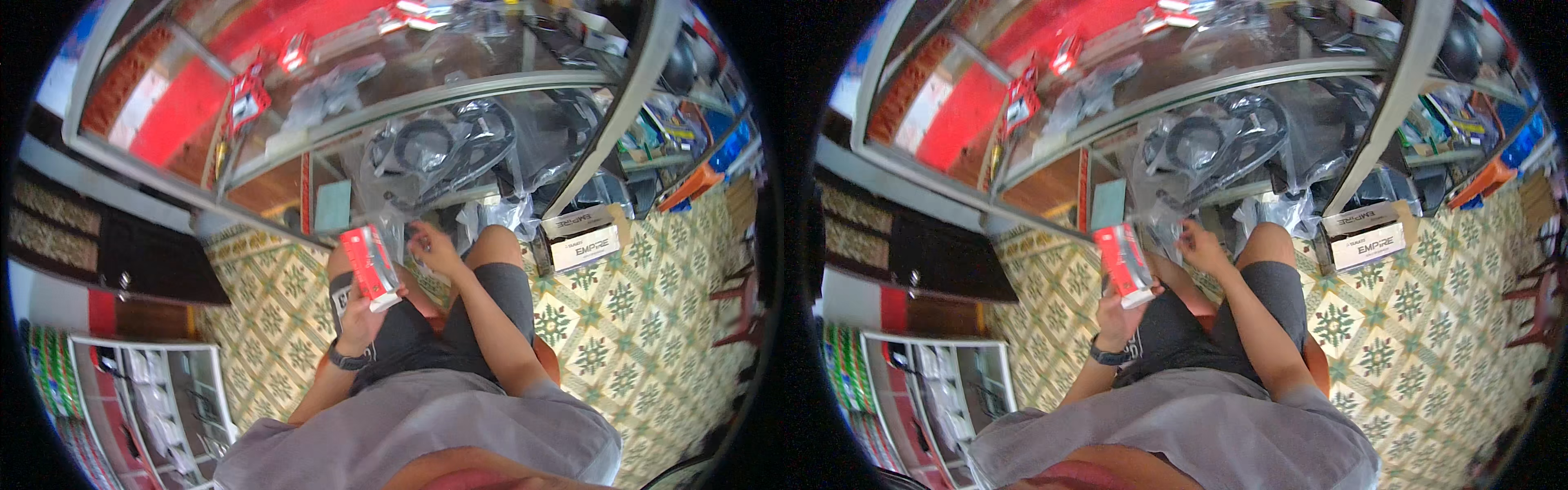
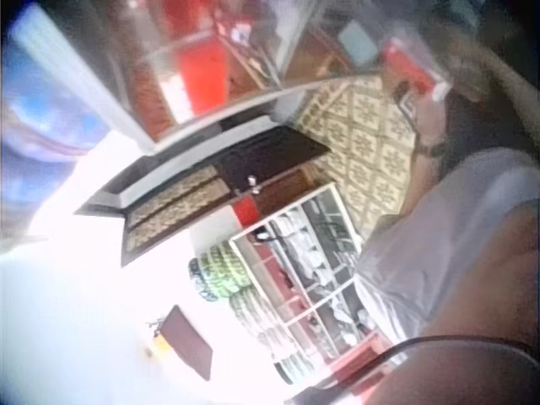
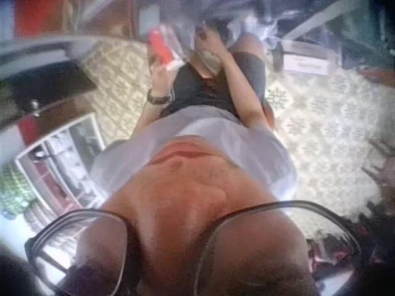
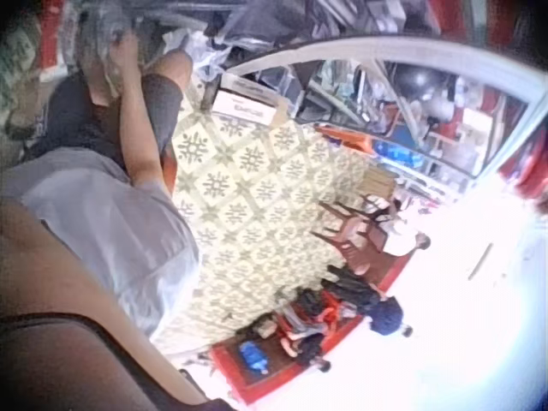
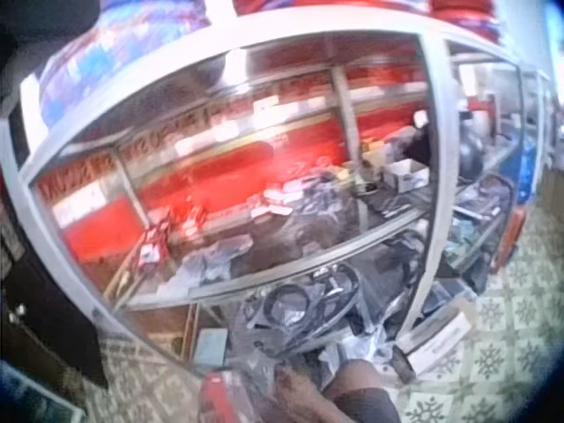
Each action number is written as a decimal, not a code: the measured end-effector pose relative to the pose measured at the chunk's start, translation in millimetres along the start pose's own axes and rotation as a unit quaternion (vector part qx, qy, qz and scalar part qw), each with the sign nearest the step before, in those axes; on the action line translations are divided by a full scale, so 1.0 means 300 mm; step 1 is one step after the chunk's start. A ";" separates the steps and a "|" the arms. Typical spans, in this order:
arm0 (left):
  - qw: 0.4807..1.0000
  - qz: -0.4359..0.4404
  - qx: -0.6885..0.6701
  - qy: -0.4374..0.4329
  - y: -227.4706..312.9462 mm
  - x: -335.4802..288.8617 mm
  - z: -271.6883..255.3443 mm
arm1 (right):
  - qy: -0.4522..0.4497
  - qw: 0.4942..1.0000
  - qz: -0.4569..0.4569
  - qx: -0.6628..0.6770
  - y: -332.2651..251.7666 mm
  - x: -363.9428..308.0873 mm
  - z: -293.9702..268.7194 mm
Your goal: The person sits in a chair and reaches into a glass display shelf to retrieve and reorganize several packaged motorcycle parts by hand. They hold a small red box while using their other hand to move various wrapped items and components around on the different levels of the shelf.
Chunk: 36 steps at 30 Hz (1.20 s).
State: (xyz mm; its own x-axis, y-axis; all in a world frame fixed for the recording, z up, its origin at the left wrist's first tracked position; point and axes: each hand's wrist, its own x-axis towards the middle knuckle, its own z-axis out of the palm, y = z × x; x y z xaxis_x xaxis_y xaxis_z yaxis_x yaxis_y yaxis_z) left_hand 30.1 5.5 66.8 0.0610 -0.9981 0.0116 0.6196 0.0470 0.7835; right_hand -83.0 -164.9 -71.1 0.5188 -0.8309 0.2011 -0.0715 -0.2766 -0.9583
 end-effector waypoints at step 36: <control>0.911 -0.047 -0.400 0.087 -0.108 0.026 -0.154 | 0.019 0.768 -0.375 -0.520 -0.965 0.738 -0.121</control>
State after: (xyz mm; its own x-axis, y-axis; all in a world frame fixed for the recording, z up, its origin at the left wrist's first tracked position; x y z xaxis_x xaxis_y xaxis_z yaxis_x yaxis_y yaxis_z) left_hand 46.8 -2.0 12.9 0.0579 -0.9809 -0.1859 0.9963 0.0451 0.0725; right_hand 21.6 -286.3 258.4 0.7220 -0.2589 0.6416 -0.4168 -0.9030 0.1046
